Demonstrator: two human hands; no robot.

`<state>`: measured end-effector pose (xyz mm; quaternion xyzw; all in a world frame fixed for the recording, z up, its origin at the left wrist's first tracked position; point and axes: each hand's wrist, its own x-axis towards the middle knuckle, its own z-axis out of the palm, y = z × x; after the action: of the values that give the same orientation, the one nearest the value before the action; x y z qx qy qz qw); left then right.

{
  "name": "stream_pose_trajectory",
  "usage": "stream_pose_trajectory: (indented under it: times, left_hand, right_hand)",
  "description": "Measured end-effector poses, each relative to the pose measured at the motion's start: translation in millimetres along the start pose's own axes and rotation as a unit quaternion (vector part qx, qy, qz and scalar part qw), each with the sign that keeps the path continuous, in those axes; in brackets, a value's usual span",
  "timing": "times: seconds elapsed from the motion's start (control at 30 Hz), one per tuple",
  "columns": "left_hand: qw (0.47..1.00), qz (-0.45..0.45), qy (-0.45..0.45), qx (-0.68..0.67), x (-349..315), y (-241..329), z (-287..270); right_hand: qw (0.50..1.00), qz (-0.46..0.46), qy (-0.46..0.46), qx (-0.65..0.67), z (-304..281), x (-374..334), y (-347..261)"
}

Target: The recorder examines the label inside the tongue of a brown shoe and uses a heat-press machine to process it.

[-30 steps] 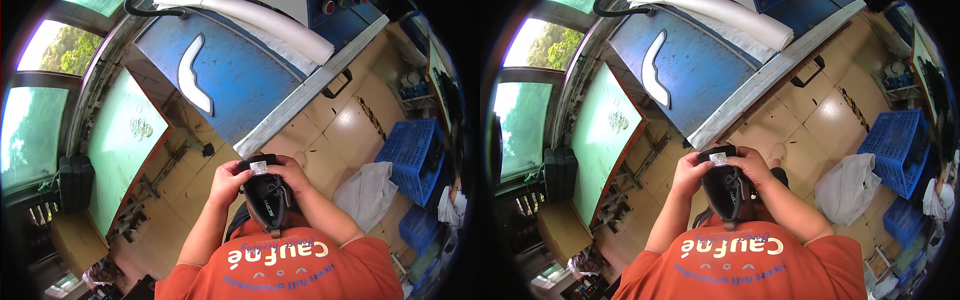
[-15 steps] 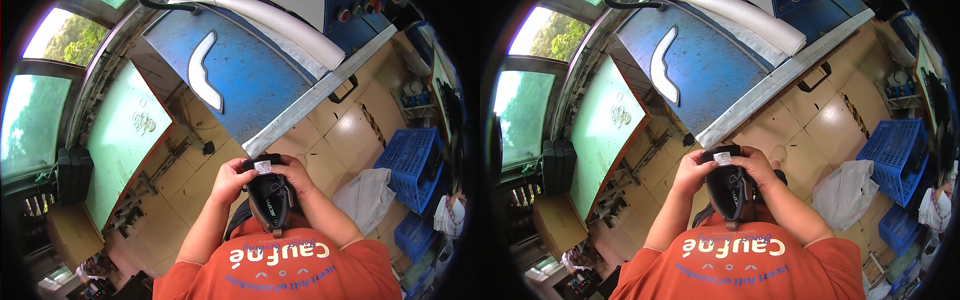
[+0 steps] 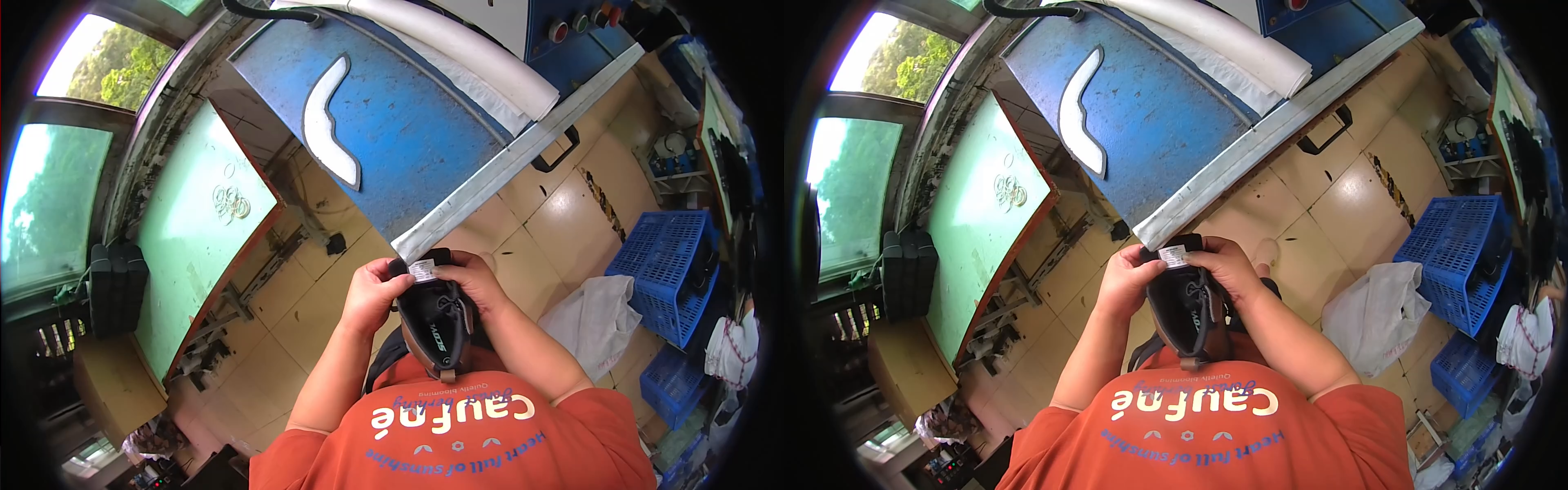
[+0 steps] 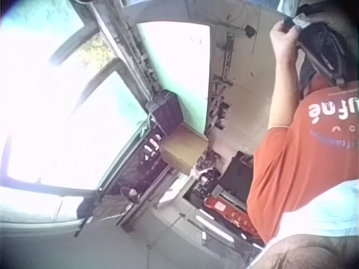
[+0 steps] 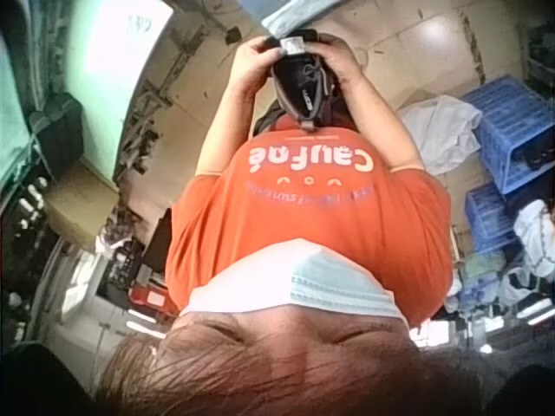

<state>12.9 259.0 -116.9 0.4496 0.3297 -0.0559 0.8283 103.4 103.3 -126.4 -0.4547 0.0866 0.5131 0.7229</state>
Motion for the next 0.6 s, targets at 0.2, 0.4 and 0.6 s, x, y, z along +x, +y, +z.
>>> stream_pose_trajectory:
  times: [0.2,0.4,0.6]
  left_hand:
    - [1.000,0.003,0.002,-0.007,0,3,2]
    - [1.000,-0.003,0.007,-0.013,5,5,2]
    - [1.000,-0.009,0.004,-0.013,10,13,2]
  right_hand:
    - [1.000,0.011,0.008,-0.001,-1,1,-2]
    - [1.000,0.003,0.009,-0.004,-6,10,2]
    - [1.000,0.020,0.008,0.020,-4,17,-5]
